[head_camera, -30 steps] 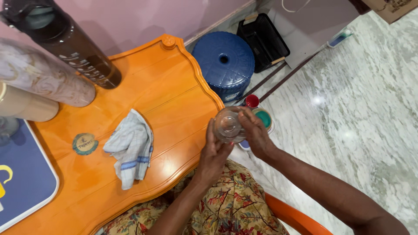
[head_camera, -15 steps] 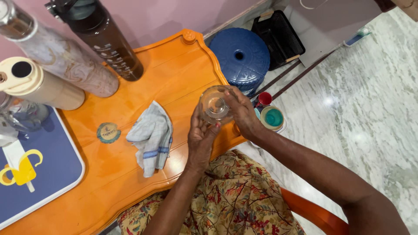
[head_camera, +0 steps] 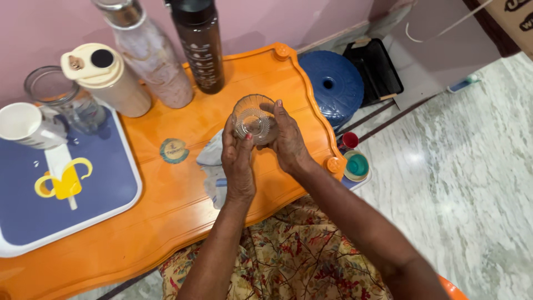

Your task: The person wipes a cup and a glass with a cloth, then places the cup on a tray.

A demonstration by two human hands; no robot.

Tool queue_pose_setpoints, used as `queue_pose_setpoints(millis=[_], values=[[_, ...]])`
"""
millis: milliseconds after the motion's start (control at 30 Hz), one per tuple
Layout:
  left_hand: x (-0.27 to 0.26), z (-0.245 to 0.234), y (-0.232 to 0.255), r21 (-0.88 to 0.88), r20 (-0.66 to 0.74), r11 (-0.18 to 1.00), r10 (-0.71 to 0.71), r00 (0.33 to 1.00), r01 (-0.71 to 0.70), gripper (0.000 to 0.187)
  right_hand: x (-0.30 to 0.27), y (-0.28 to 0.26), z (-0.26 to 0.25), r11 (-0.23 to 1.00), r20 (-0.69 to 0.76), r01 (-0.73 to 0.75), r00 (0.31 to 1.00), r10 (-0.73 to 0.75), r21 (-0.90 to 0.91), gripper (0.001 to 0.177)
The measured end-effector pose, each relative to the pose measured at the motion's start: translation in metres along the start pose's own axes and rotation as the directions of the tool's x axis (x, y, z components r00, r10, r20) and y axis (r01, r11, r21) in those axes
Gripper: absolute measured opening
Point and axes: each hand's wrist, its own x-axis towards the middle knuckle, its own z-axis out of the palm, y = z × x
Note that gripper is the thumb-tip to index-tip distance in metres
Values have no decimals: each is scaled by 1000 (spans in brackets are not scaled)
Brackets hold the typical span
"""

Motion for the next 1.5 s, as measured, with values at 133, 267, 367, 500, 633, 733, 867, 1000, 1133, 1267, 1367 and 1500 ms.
queue_pose_setpoints(millis=[133, 267, 367, 500, 633, 733, 867, 1000, 1133, 1267, 1367, 1500], values=[[4, -19, 16, -85, -47, 996, -46, 998, 42, 62, -6, 16, 29, 991, -18, 12, 1000, -10, 130, 75], [4, -42, 35, -63, -155, 995, -92, 984, 83, 58, -10, 49, 31, 989, -20, 11, 1000, -8, 148, 72], [7, -56, 45, -46, -260, 997, -70, 963, 61, 56, 0, 76, 28, 993, -59, 116, 991, -117, -20, 63], [19, -70, 48, -111, -318, 993, 13, 948, -51, 56, 0, 92, 34, 689, 17, 207, 962, -272, -694, 48], [28, -79, 38, -146, -353, 986, 27, 935, -84, 57, 0, 88, 43, 70, 360, 413, 855, -372, -908, 58], [30, -79, 29, -136, -345, 990, -7, 939, -42, 58, 1, 79, 40, -88, 341, 330, 905, -252, -940, 51], [34, -77, 29, -124, -333, 991, -2, 943, -42, 59, 12, 78, 27, -175, 292, 245, 895, -337, -954, 28], [34, -80, 27, -135, -304, 991, -20, 952, -22, 60, 26, 75, -4, 225, 180, 306, 875, -450, -925, 24], [33, -76, 19, -80, -267, 997, -20, 964, -2, 60, 35, 67, -5, 902, -102, 213, 958, -269, -376, 19], [31, -73, 14, -107, -197, 994, -25, 980, 4, 62, 23, 58, 4, 874, -65, 363, 913, -403, -324, 26], [30, -71, 12, -119, -150, 993, -30, 988, 13, 64, 18, 56, 10, 815, -31, 430, 878, -478, -388, 20], [27, -67, 9, -107, -109, 994, -19, 994, 7, 69, 6, 46, 22, 402, 150, 528, 725, -673, -748, 18]])
